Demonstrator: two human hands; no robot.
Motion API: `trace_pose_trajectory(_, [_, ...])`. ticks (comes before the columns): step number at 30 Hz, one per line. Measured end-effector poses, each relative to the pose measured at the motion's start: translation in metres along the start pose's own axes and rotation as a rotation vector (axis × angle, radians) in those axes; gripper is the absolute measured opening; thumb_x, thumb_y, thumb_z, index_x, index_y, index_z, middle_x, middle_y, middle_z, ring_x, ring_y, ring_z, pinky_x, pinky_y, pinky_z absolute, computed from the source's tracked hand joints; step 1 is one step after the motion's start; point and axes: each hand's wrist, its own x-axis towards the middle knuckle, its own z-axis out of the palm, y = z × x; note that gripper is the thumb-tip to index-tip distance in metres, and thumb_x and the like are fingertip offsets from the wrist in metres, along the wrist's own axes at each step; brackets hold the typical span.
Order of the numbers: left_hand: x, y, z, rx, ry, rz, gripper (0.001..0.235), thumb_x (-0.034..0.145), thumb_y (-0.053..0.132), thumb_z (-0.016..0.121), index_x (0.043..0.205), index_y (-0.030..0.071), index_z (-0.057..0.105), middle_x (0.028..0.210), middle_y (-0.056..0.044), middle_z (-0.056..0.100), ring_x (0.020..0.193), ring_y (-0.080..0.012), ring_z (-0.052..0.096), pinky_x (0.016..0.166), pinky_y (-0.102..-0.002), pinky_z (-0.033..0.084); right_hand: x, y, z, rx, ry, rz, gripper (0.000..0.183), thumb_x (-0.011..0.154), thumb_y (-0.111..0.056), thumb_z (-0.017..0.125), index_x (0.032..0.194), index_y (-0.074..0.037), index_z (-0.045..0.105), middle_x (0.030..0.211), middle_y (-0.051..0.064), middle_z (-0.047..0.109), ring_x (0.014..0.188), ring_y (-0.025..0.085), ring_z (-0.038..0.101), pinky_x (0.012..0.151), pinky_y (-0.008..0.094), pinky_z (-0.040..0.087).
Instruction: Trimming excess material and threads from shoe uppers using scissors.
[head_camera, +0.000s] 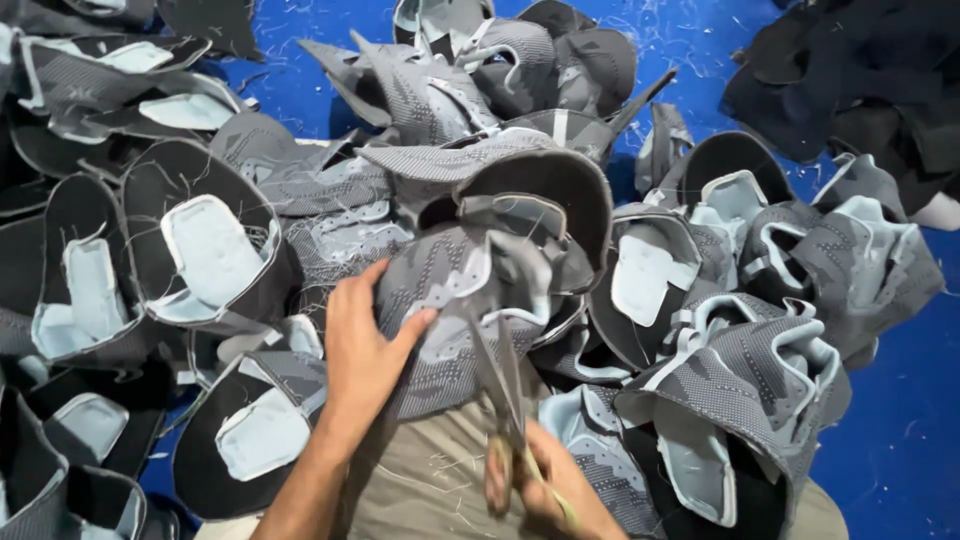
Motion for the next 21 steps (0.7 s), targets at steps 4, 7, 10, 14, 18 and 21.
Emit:
trace_pose_trajectory(4, [-0.009,0.003,-0.016,-0.49,-0.124,-0.302,0.063,0.075,0.015,0.084,0.131,-0.001,0.059,0.114,-0.012,0.072,0.102,-0.0193,0.068,0.091,-0.034,0.053,0.022,0.006,-0.009,-0.087,0.575,0.346,0.051,0.079,-0.02,0.085,0.102,0.007,0.049,0.067,0.008,0.052,0.049,0.017,0.053,0.044,0.031,0.047])
trace_pose_trajectory(7, [-0.009,0.007,-0.035,-0.838,-0.072,-0.492,0.043,0.084,0.006,0.078,0.123,-0.005,0.066,0.106,-0.01,0.075,0.088,-0.0128,0.069,0.08,-0.028,0.056,0.011,0.018,-0.009,-0.17,0.552,0.165,0.04,0.074,-0.007,0.081,0.107,0.002,0.06,0.069,0.004,0.057,0.05,0.012,0.055,0.043,0.027,0.047])
trace_pose_trajectory(10, [-0.003,0.014,-0.049,-1.092,0.028,-0.455,0.033,0.092,0.005,0.073,0.123,-0.005,0.065,0.105,-0.009,0.074,0.087,-0.0114,0.068,0.08,-0.027,0.055,-0.009,0.039,-0.016,-0.123,0.514,0.073,0.05,0.07,-0.011,0.081,0.115,-0.003,0.06,0.067,0.003,0.061,0.048,0.014,0.062,0.044,0.028,0.052])
trace_pose_trajectory(14, [-0.005,0.012,-0.048,-1.165,0.04,-0.41,0.027,0.095,0.004,0.07,0.12,-0.003,0.064,0.105,-0.006,0.072,0.09,-0.0091,0.066,0.083,-0.025,0.053,-0.021,0.059,-0.024,-0.478,0.609,-0.072,0.044,0.072,-0.015,0.09,0.096,-0.001,0.057,0.066,0.005,0.064,0.053,0.011,0.061,0.048,0.026,0.05])
trace_pose_trajectory(18, [-0.013,0.015,-0.048,-1.203,0.059,-0.438,0.026,0.095,0.006,0.07,0.119,-0.002,0.064,0.104,-0.004,0.072,0.09,-0.0078,0.065,0.083,-0.024,0.053,0.019,-0.007,0.023,-1.545,0.749,-0.511,0.061,0.062,-0.033,0.095,0.091,-0.002,0.051,0.072,0.01,0.056,0.06,0.016,0.053,0.057,0.029,0.043])
trace_pose_trajectory(21, [-0.023,0.03,-0.068,-0.712,0.161,-0.294,0.024,0.094,0.007,0.073,0.115,-0.003,0.068,0.099,-0.007,0.069,0.081,-0.01,0.06,0.073,-0.025,0.048,0.009,0.015,-0.006,-1.124,0.786,-0.022,0.045,0.071,-0.023,0.096,0.078,-0.003,0.057,0.058,0.003,0.06,0.048,0.01,0.051,0.045,0.026,0.043])
